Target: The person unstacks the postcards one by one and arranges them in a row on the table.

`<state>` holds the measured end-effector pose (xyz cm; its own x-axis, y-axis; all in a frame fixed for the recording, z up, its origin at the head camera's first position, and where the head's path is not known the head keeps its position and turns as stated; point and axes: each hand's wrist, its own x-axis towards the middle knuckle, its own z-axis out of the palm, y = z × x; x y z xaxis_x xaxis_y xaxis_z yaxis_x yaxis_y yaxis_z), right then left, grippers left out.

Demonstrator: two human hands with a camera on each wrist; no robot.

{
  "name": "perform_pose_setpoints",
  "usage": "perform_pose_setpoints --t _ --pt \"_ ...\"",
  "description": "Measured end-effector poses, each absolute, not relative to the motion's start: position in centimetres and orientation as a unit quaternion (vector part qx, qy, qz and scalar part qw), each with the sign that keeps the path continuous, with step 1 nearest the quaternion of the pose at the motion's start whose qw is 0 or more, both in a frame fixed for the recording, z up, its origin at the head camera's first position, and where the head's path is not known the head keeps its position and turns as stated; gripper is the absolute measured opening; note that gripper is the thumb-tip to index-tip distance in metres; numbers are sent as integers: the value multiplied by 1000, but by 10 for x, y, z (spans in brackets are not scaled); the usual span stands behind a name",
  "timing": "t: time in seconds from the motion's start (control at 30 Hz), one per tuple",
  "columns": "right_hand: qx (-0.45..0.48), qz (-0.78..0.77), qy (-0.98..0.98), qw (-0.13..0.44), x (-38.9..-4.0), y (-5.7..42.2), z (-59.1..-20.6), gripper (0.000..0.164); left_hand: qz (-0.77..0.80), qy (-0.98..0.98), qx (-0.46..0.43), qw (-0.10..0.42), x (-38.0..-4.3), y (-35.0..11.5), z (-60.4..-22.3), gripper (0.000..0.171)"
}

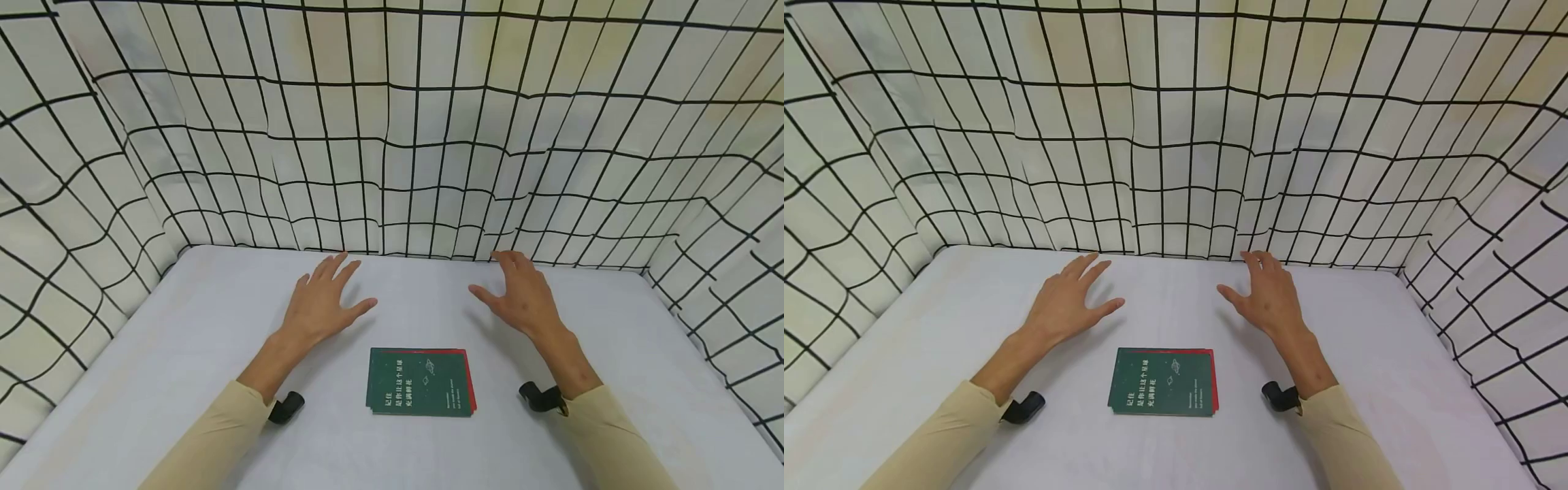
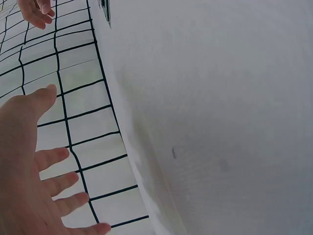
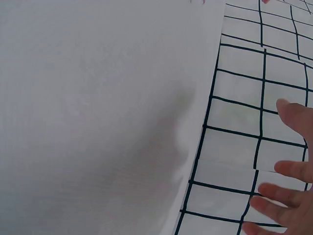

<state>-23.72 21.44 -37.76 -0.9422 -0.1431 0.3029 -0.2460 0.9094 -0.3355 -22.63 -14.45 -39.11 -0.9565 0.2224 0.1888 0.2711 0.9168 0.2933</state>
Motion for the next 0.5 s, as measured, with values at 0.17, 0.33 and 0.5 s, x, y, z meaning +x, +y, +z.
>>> perform_pose_setpoints --t 0.17,0.33,0.5 --pt "114 205 -966 111 -232 211 -377 58 -165 -968 -157 102 -223 -140 -391 72" --pt "139 223 -961 90 -226 207 -376 45 -181 -964 -169 93 -219 -136 -391 67" --pt "172 248 -950 73 -222 201 -376 38 -212 -957 -182 76 -213 -134 -390 63"
